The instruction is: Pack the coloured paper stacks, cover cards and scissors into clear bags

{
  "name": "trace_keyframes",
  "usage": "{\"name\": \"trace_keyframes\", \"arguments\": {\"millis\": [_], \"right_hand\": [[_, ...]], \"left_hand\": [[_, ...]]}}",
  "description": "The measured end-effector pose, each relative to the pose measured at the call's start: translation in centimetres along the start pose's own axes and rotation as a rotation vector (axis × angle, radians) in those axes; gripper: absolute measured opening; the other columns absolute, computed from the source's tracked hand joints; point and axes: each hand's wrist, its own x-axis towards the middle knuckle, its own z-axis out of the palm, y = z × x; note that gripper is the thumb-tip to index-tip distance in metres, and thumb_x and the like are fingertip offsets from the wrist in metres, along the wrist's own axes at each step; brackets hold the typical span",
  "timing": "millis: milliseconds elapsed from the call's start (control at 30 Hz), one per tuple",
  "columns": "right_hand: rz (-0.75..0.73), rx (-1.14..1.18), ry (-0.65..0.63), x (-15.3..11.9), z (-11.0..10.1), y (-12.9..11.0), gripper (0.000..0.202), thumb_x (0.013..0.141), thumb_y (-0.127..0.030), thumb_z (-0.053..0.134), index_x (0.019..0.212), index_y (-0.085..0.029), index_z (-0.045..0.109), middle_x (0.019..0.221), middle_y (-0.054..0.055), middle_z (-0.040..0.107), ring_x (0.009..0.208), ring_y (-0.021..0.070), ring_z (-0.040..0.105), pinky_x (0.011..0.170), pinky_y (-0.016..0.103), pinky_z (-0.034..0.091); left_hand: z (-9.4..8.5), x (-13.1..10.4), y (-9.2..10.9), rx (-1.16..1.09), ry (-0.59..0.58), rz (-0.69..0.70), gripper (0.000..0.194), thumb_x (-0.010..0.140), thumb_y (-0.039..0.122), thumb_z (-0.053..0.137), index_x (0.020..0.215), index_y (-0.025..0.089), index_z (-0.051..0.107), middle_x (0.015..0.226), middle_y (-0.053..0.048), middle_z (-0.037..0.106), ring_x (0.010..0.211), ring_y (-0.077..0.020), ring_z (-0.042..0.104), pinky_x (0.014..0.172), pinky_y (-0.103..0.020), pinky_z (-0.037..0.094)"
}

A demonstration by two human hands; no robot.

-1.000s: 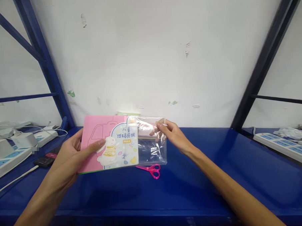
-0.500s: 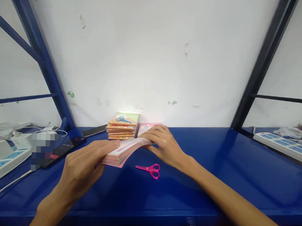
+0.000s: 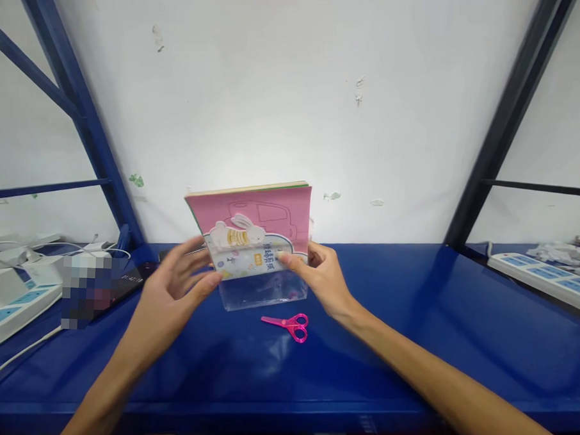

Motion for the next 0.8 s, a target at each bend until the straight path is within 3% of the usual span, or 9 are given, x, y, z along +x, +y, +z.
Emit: {"name": "trace_keyframes", "arguments": {"millis": [100, 267, 400, 500, 600, 667, 800], "right_hand": [[0.052, 0.095, -0.063, 0.0, 0.1, 0.8, 0.033, 0.083, -0.043, 0.08, 0.112, -0.026, 0.075, 0.119, 0.007, 0.076, 0.108, 0.0247, 0.07, 0.097, 0.043, 0.056], [0.145, 0.036, -0.136, -0.2, 0.4, 1.1, 0.031, 0.081, -0.044, 0.083, 0.104, -0.025, 0.076, 0.104, 0.007, 0.079, 0.093, 0.025, 0.074, 0.081, 0.041, 0.061], [0.109, -0.097, -0.194, 0.2, 0.3, 0.5, 0.036, 0.081, -0.045, 0.081, 0.112, -0.028, 0.074, 0.112, 0.006, 0.078, 0.101, 0.0267, 0.072, 0.088, 0.045, 0.059], [0.055, -0.44, -0.4, 0.5, -0.8, -0.1, 0.044, 0.076, -0.046, 0.084, 0.115, -0.029, 0.073, 0.107, 0.005, 0.077, 0.095, 0.0267, 0.071, 0.083, 0.042, 0.057], [0.124, -0.758, -0.665, 0.3, -2.5, -0.3, 0.048, 0.068, -0.059, 0.085, 0.104, -0.027, 0.077, 0.094, 0.005, 0.074, 0.084, 0.0253, 0.068, 0.068, 0.035, 0.052], [0.143, -0.84, -0.76, 0.1, -3.3, -0.2, 0.048, 0.065, -0.061, 0.085, 0.098, -0.027, 0.078, 0.093, 0.006, 0.07, 0.083, 0.0247, 0.065, 0.064, 0.033, 0.049], [0.153, -0.859, -0.848, 0.0, -3.7, -0.1, 0.031, 0.071, -0.049, 0.086, 0.088, -0.025, 0.076, 0.093, 0.004, 0.067, 0.084, 0.0225, 0.062, 0.068, 0.032, 0.046]], "left_hand": [[0.4, 0.1, 0.2, -0.146, -0.136, -0.113, 0.039, 0.084, 0.039, 0.077, 0.118, 0.021, 0.07, 0.12, -0.01, 0.076, 0.114, -0.0286, 0.071, 0.101, -0.039, 0.056], [0.5, -0.1, 0.5, -0.148, -0.043, -0.109, 0.033, 0.081, 0.035, 0.081, 0.11, 0.022, 0.073, 0.113, -0.007, 0.079, 0.109, -0.0271, 0.073, 0.093, -0.034, 0.059], [0.4, 0.2, -0.5, -0.196, 0.03, -0.092, 0.033, 0.08, 0.034, 0.082, 0.108, 0.019, 0.071, 0.114, -0.008, 0.078, 0.11, -0.0258, 0.073, 0.093, -0.031, 0.058], [-0.2, 0.6, -1.5, -0.25, 0.105, -0.064, 0.039, 0.08, 0.036, 0.081, 0.112, 0.019, 0.068, 0.121, -0.009, 0.076, 0.111, -0.0262, 0.072, 0.091, -0.033, 0.059], [-1.1, 1.0, -1.8, -0.297, 0.177, -0.087, 0.046, 0.078, 0.035, 0.083, 0.117, 0.019, 0.065, 0.12, -0.009, 0.075, 0.107, -0.0263, 0.073, 0.088, -0.034, 0.06], [-1.5, 1.3, -1.7, -0.338, 0.214, -0.106, 0.047, 0.076, 0.033, 0.084, 0.116, 0.019, 0.063, 0.116, -0.008, 0.076, 0.107, -0.0262, 0.073, 0.089, -0.034, 0.06], [-1.4, 1.5, -1.5, -0.416, 0.224, -0.182, 0.046, 0.075, 0.032, 0.084, 0.113, 0.019, 0.061, 0.108, -0.007, 0.077, 0.105, -0.0263, 0.074, 0.088, -0.035, 0.06]]}}
